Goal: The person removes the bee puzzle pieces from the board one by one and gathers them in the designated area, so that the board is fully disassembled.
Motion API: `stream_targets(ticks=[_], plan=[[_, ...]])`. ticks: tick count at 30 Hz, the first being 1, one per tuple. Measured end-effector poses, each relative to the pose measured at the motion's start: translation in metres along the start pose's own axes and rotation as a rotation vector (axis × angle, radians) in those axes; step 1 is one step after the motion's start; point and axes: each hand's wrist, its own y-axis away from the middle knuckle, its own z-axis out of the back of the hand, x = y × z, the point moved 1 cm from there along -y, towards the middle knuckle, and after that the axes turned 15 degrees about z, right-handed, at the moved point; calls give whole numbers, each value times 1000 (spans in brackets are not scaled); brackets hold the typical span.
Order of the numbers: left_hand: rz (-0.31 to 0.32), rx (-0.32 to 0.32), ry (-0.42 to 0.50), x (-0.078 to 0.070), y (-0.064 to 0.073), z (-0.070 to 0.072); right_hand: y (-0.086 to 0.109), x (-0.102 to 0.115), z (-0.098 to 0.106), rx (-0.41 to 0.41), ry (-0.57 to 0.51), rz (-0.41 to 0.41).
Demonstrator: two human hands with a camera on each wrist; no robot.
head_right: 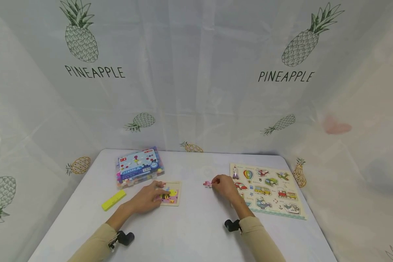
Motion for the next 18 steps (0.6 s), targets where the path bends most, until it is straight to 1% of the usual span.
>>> stream_targets(ticks=[10, 18], plan=[[1, -11, -8, 0, 0, -1, -2, -2, -3, 16, 39, 19], [-1, -5, 12, -4, 1, 4, -3, -5, -7, 21, 70, 38]])
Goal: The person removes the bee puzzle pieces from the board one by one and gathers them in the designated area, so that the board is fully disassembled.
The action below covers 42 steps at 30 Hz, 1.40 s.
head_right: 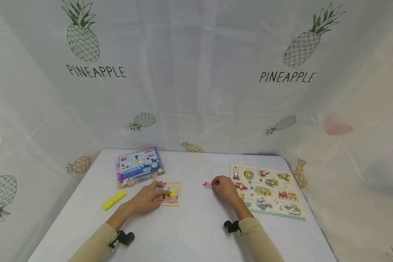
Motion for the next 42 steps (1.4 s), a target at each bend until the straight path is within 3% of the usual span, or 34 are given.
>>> stream_targets(ticks=[24, 42], plan=[[14, 5, -20, 1, 0, 0, 0, 3, 1, -9, -1, -23], [14, 6, -14, 0, 0, 1, 0, 4, -6, -51, -19, 58]])
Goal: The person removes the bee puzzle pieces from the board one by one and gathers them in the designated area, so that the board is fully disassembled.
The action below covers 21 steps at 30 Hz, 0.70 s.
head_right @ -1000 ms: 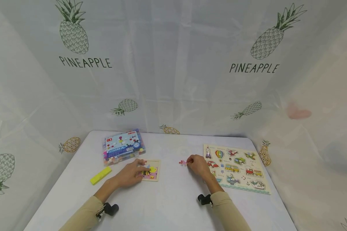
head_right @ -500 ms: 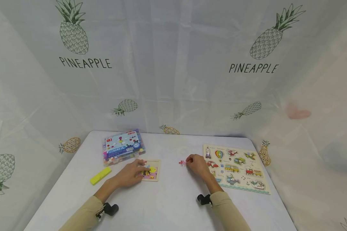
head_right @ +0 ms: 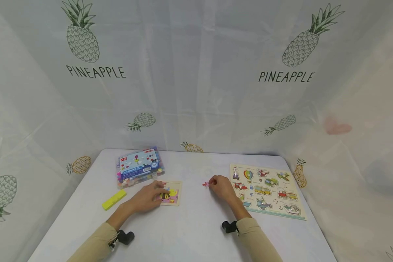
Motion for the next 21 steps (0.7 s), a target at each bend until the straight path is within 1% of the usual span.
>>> stream_targets(ticks=[4, 9, 17, 21], plan=[[-13, -15, -10, 2, 0, -1, -1, 0, -2, 0, -5, 6], [-17, -28, -4, 4, 1, -1, -3, 3, -4, 14, -11, -15], [11, -30, -15, 6, 5, 0, -8, 15, -11, 31, -36, 32], [3, -36, -29, 7, 5, 1, -12, 22, -16, 30, -47, 62]])
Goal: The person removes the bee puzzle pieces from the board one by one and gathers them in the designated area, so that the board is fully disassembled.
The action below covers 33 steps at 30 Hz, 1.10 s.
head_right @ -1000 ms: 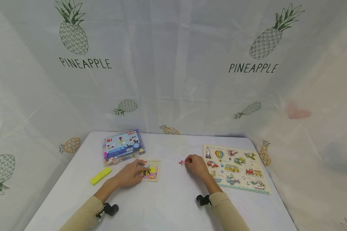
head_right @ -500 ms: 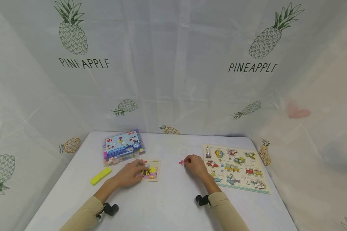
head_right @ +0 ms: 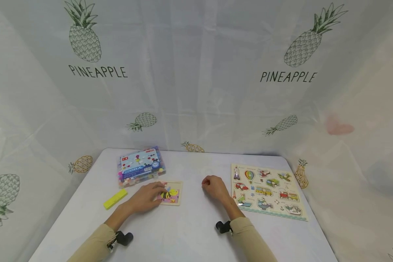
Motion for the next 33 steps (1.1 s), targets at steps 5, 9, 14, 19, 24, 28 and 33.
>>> stream_targets(ticks=[5, 9, 14, 19, 24, 28, 33], plan=[[-2, -2, 1, 1, 1, 1, -7, 9, -9, 1, -4, 20], [-5, -4, 19, 1, 2, 2, -15, 18, -17, 1, -26, 39], [-1, -3, 34, 0, 3, 4, -26, 30, -31, 23, -44, 49], [14, 3, 32, 2, 3, 3, -37, 47, -45, 60, -54, 60], [1, -1, 33, 3, 3, 3, -46, 59, -58, 83, -58, 89], [6, 5, 34, 3, 3, 4, -50, 66, -66, 82, -78, 102], [7, 8, 27, 4, 4, 4, -55, 72, -75, 89, -74, 88]])
